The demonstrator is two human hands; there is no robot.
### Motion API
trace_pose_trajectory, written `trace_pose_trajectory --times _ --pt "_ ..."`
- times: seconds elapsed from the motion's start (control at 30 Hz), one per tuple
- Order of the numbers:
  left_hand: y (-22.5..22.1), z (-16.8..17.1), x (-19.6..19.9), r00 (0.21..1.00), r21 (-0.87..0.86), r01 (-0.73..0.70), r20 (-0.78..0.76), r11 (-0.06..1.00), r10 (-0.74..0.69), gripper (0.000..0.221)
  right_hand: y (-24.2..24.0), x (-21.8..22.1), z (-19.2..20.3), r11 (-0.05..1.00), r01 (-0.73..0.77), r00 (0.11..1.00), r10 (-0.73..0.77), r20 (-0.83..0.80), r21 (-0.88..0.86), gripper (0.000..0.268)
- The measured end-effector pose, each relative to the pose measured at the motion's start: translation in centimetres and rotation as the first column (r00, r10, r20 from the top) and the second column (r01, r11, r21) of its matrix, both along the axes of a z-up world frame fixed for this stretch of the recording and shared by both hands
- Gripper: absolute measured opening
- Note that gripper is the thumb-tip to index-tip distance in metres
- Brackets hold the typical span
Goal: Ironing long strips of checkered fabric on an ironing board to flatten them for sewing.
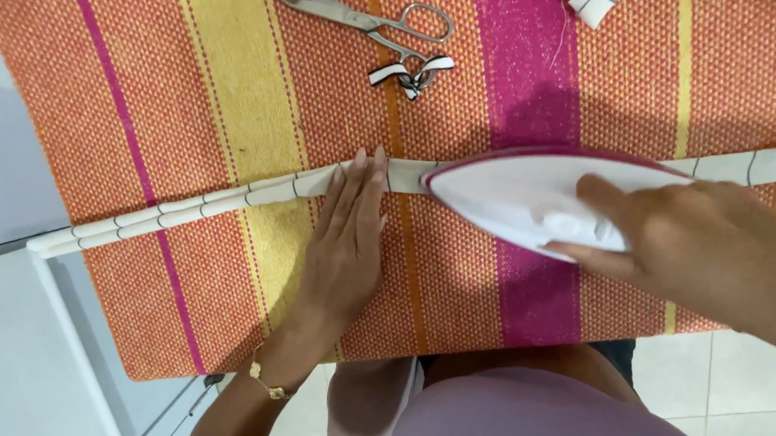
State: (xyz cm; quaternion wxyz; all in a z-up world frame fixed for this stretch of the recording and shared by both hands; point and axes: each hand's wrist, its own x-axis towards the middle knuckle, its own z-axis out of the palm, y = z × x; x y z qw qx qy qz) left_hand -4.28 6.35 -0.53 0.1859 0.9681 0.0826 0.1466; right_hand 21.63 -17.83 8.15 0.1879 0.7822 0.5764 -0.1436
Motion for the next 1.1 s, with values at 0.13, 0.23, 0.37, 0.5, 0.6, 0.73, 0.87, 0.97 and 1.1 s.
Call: trace_pose_trajectory --times 0.13,0.23,0.37,0.5,0.6,0.73,0.87,0.97,1.1 --pt "0.0 -0.8 -0.1 1.0 0.023 -0.001 0.014 1.0 0.001 0.046 -0.4 1.2 -0.2 0.987 0.05 0.979 -0.078 0.186 0.15 0.07" --pt "0.0 -1.3 -0.2 1.0 0.028 -0.01 0.028 1.0 0.009 0.049 -0.6 0.4 0.2 0.999 0.053 0.995 -0.052 -0.087 0.006 0.078" --pt "0.0 -0.5 0.2 1.0 0.032 -0.011 0.022 0.999 0.011 0.048 -1.1 1.3 -0.4 0.995 0.063 0.996 -0.067 0.052 0.081 0.073" --pt "-0.1 -0.8 0.0 1.0 -0.025 -0.025 -0.013 0.999 0.024 0.046 -0.8 1.3 -0.1 0.99 0.126 0.986 -0.118 -0.116 0.065 0.079" --pt "0.0 -0.3 0.0 0.999 -0.054 -0.017 -0.034 0.998 0.015 0.044 -2.2 -1.3 0.4 0.999 0.036 0.997 -0.038 -0.065 -0.024 0.07" --pt "-0.1 -0.3 0.2 1.0 -0.019 -0.022 -0.011 1.0 0.022 0.043 -2.1 0.8 -0.1 0.996 0.012 0.998 -0.018 0.062 0.085 0.073" --pt "-0.1 0.1 0.0 0.998 -0.034 -0.026 -0.056 0.999 0.024 0.042 -2.1 1.4 -0.2 0.989 0.102 0.995 -0.1 -0.03 0.103 0.073" --pt "-0.1 0.9 0.6 0.995 -0.063 -0.033 -0.096 0.997 0.027 0.041 -3.0 0.1 0.2 0.993 0.086 0.991 -0.077 -0.106 0.081 0.071" --pt "-0.3 1.3 0.5 0.952 -0.17 -0.145 -0.292 0.975 0.091 0.053 -4.0 1.2 0.5 0.989 0.086 0.996 -0.084 -0.022 0.123 0.076"
